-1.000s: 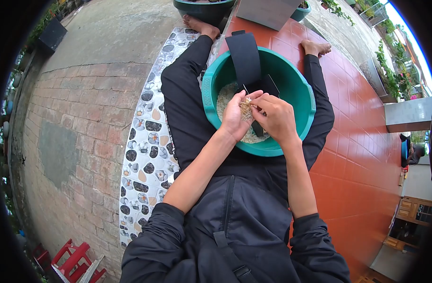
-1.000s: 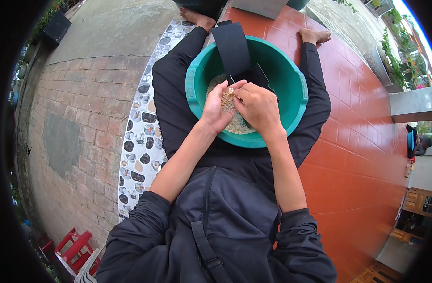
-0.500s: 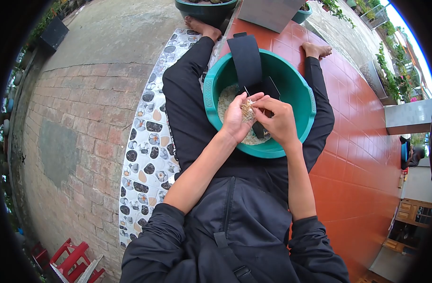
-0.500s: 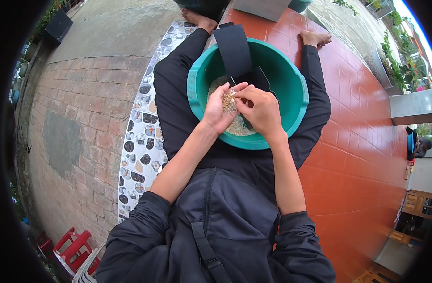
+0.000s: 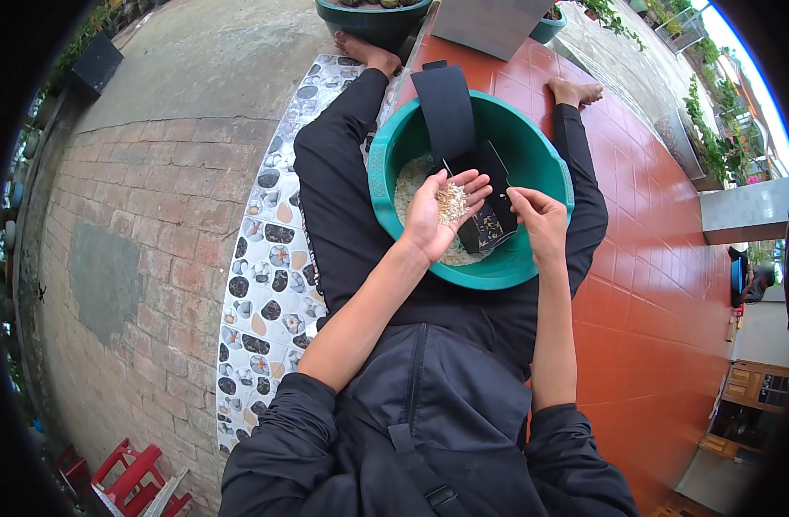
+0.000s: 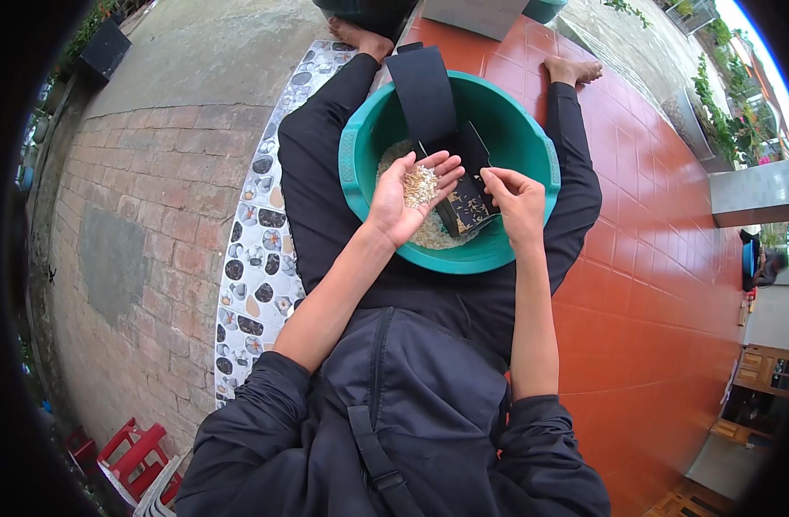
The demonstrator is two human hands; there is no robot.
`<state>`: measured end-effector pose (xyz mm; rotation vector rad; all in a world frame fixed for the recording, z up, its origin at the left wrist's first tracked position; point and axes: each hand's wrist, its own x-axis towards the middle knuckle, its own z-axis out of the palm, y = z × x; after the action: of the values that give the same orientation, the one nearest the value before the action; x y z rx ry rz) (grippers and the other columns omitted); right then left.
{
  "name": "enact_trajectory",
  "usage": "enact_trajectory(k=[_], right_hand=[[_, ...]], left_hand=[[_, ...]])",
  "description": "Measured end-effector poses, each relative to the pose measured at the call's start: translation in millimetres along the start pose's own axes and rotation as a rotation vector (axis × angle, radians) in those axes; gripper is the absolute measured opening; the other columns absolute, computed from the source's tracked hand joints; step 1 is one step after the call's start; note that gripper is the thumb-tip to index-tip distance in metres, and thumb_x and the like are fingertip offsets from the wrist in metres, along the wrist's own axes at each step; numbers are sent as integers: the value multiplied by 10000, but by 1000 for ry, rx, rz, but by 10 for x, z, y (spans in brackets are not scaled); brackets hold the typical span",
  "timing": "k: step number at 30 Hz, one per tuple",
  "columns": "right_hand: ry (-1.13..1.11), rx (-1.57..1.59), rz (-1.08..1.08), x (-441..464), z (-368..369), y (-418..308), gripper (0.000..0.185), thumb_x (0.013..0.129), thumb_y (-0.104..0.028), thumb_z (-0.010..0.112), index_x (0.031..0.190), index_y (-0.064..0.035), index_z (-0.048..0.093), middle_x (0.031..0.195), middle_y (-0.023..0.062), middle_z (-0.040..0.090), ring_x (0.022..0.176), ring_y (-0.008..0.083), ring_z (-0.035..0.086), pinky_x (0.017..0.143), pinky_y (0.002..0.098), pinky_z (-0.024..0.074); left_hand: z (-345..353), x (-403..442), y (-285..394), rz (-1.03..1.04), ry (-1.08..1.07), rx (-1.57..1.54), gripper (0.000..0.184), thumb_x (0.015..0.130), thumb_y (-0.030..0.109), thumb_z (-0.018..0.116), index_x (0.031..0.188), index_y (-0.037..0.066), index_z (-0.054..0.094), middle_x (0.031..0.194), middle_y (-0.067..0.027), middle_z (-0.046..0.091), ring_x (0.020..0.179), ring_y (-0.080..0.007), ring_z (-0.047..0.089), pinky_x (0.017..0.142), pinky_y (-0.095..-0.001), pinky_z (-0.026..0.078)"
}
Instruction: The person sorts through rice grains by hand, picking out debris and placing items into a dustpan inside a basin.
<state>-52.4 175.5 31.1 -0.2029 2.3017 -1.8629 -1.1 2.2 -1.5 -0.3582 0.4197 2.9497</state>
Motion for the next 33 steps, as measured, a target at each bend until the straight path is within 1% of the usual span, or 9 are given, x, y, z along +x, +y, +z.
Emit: enact_trajectory(k=[10, 14, 16, 17, 19, 20, 24, 28, 33], right_hand=[[177, 6, -64, -36, -51, 205, 154, 850, -138, 687, 912, 3, 697, 696, -30, 596, 563, 9, 460, 492, 155, 333], [181, -1, -74, -52, -45, 188, 155, 840, -142, 696, 884, 7, 698, 673, -23, 603, 584, 10, 488, 508, 161, 363], [130, -451, -201, -44, -8, 106, 120, 800, -104, 694, 846, 7, 696, 671, 51, 650, 594, 104, 594, 546, 234, 454], [130, -450, -201, -19, 9, 105, 120, 800, -104, 694, 846, 7, 696, 671, 51, 650, 594, 104, 594, 546, 234, 454], [-176, -940, -309, 89, 39, 101, 117, 746, -73, 677, 834, 3, 692, 722, 142, 668, 658, 260, 657, 622, 339, 517], [-285, -1074, -253, 163, 65, 120, 101, 736, -51, 637, 809, -15, 698, 773, 186, 663, 728, 349, 649, 675, 406, 528], [-532, -1434, -310, 573, 167, 533, 110, 782, -53, 576, 750, -19, 676, 818, 183, 672, 797, 318, 670, 711, 418, 541], [-618, -1572, -281, 696, 272, 758, 154, 812, -104, 551, 746, -42, 676, 833, 146, 687, 788, 286, 680, 692, 412, 544], [-656, -1676, -396, 728, 322, 953, 194, 834, -154, 524, 736, -119, 687, 815, 87, 699, 775, 242, 685, 656, 358, 535]], left_hand=[[6, -3, -3, 21, 7, 5, 466, 995, 286, 283, 1225, -67, 482, 1218, -205, 560, 1147, -305, 549, 1013, -387, 424], [-7, 7, 0, 21, 15, 7, 466, 993, 286, 289, 1226, -68, 481, 1217, -206, 559, 1148, -304, 548, 1012, -389, 424], [-10, 10, -5, 23, 9, 3, 465, 992, 286, 291, 1225, -69, 481, 1217, -206, 559, 1148, -305, 547, 1011, -390, 424], [-17, 7, -7, 25, 6, 1, 464, 991, 285, 293, 1224, -70, 481, 1217, -207, 559, 1148, -306, 546, 1011, -392, 424], [-20, 13, -8, 22, 10, 0, 465, 985, 301, 304, 1206, -59, 499, 1195, -200, 577, 1124, -294, 565, 995, -376, 434], [-19, 17, -17, 20, 12, -1, 466, 980, 316, 315, 1187, -49, 518, 1172, -193, 594, 1099, -281, 584, 978, -360, 444], [0, -2, 2, 22, 20, -7, 464, 989, 285, 297, 1223, -72, 480, 1221, -209, 555, 1147, -312, 546, 1012, -395, 422], [-1, 1, -4, 23, 1, -9, 464, 989, 286, 298, 1222, -70, 482, 1219, -206, 557, 1150, -311, 545, 1017, -394, 419], [-12, 3, -6, 24, -4, -14, 463, 989, 286, 297, 1221, -69, 484, 1216, -206, 559, 1152, -312, 544, 1024, -395, 412]])
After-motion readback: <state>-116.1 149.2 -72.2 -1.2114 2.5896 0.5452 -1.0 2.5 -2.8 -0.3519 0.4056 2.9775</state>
